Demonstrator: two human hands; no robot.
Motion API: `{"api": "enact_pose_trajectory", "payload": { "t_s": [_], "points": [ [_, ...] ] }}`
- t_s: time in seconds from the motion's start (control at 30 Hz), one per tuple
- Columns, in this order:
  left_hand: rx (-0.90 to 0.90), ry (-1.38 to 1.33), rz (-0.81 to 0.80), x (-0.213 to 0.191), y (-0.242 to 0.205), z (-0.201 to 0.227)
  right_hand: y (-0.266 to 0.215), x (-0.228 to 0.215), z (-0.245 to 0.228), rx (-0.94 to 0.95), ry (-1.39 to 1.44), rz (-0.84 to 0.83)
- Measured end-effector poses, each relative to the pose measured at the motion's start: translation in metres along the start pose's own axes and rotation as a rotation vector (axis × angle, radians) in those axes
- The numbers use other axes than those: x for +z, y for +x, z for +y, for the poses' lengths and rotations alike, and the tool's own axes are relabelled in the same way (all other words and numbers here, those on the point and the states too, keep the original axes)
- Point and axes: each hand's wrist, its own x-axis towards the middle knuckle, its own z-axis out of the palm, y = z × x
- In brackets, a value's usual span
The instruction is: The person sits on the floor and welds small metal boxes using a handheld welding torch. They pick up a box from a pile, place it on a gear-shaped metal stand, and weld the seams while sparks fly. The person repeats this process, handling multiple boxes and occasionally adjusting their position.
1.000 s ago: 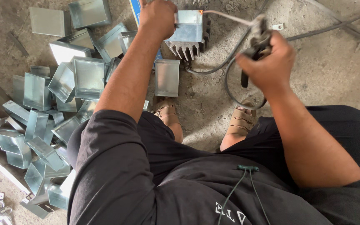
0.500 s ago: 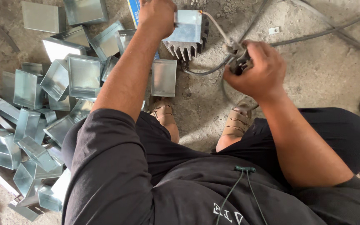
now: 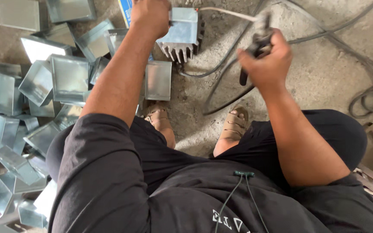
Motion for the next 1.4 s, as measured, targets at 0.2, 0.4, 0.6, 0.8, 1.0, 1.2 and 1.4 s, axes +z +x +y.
{"api": "enact_pose_trajectory", "payload": {
  "t_s": [0.2, 0.4, 0.6, 0.8, 1.0, 1.2, 1.4],
  "points": [
    [0.029, 0.005, 0.052, 0.002, -0.001, -0.001, -0.005, 0.003, -0.002, -0.327, -0.307, -0.026],
    [0.037, 0.034, 0.014, 0.008, -0.003, -0.003, 0.019, -0.016, 0.014, 0.886, 0.882, 0.049],
    [0.074, 0.122, 0.018, 0.004, -0.001, 0.0, 0.003, 0.003, 0.005, 0.095, 0.076, 0.016],
    [0.039, 0.116, -0.038, -0.001, 0.003, 0.001, -0.007, 0.001, -0.011, -0.333, -0.329, -0.021],
    [0.032, 0.091, -0.049, -0.003, -0.005, 0.003, 0.021, -0.01, 0.018, 0.867, 0.918, 0.062],
    [0.013, 0.088, -0.075, -0.012, -0.011, 0.007, 0.007, 0.0, 0.001, 0.382, 0.269, -0.009],
    [0.021, 0.113, -0.091, -0.012, -0.014, 0.008, -0.009, 0.003, -0.025, -0.452, -0.479, -0.08]
  ]
}}
